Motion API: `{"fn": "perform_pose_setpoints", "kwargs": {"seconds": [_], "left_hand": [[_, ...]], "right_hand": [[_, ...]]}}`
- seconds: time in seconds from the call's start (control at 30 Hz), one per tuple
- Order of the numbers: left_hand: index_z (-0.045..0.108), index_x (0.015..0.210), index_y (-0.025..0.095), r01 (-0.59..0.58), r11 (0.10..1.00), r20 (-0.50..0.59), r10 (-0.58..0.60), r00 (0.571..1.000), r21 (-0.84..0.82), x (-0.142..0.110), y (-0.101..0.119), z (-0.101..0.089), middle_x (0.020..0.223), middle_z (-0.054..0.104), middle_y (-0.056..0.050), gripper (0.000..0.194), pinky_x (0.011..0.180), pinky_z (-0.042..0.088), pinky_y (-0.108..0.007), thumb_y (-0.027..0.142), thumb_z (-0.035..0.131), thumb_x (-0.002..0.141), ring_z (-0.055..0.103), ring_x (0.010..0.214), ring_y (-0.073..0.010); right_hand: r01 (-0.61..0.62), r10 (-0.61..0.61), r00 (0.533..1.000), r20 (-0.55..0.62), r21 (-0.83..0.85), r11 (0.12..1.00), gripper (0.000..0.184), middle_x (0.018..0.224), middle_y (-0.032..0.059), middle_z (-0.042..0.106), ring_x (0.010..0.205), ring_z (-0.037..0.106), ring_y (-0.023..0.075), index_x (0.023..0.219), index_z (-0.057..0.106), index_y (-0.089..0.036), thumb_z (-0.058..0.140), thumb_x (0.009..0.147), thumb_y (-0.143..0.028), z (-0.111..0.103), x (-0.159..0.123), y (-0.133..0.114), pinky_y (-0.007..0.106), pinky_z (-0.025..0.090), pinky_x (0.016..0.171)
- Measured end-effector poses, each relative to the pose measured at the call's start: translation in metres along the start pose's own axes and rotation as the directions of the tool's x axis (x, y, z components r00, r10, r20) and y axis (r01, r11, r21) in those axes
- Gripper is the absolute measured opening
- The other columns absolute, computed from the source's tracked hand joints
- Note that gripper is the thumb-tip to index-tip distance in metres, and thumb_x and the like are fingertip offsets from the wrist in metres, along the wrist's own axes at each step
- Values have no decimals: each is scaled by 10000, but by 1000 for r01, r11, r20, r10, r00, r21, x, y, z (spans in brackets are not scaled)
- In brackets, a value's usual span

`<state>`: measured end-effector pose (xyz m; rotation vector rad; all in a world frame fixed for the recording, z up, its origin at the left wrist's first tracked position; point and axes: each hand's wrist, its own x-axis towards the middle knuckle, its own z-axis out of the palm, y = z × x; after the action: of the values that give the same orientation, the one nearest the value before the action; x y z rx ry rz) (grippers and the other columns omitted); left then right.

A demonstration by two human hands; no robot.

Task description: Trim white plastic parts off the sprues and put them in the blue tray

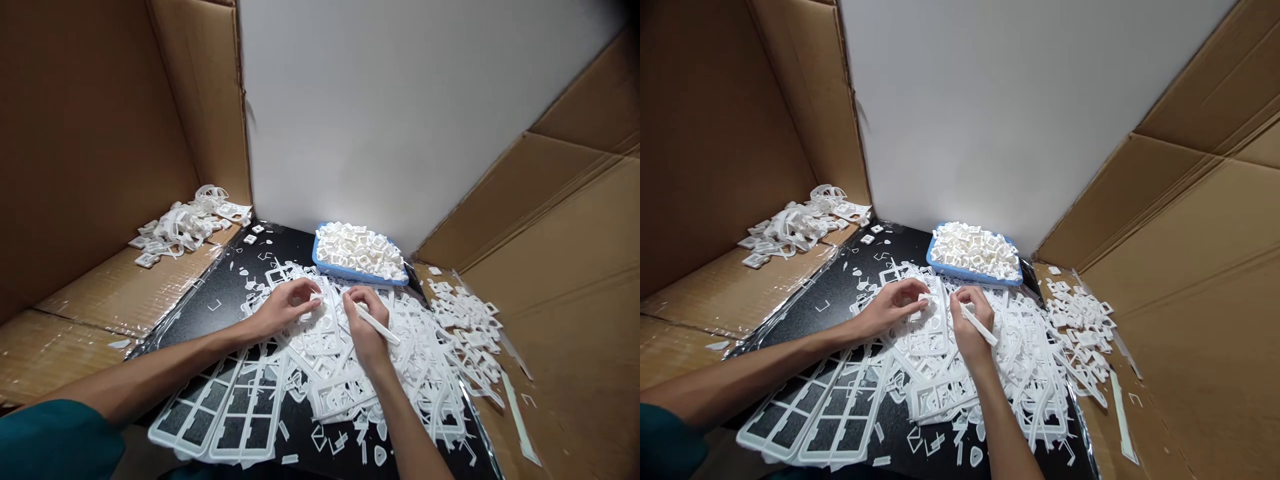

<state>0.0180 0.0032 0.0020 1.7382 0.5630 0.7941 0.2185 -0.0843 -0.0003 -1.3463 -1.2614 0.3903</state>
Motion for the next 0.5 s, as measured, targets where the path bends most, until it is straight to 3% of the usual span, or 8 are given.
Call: {"fn": "perform_pose_setpoints", "kwargs": {"seconds": [0.2, 0.33, 0.5], "left_hand": [[779, 1064, 122, 38, 998, -16, -39, 999, -58, 3, -2, -4, 1013, 799, -96, 290, 804, 591, -304, 363, 844, 917, 754, 895, -195], [835, 1095, 132, 50, 989, -77, -61, 995, -141, 1, -2, -3, 1045, 840, -118, 307, 796, 634, -325, 362, 867, 895, 790, 857, -206], [844, 1131, 143, 38, 986, -125, -59, 990, -164, -1, 0, -2, 1129, 841, -127, 332, 891, 670, -370, 353, 880, 877, 813, 977, -245]], "right_hand": [[-173, 126, 969, 215, 217, 961, 264, 1078, 75, 780, 847, 771, 222, 877, 693, -227, 753, 963, -469, -4, -3, -5, 362, 644, 767], [-276, 172, 926, 336, 293, 915, 319, 1289, 112, 770, 885, 806, 229, 849, 692, -216, 775, 948, -508, -6, -4, -12, 389, 694, 801], [-341, 209, 906, 369, 340, 876, 316, 1276, 114, 779, 903, 828, 239, 924, 723, -215, 752, 968, -526, -5, -4, -11, 412, 711, 853]]}}
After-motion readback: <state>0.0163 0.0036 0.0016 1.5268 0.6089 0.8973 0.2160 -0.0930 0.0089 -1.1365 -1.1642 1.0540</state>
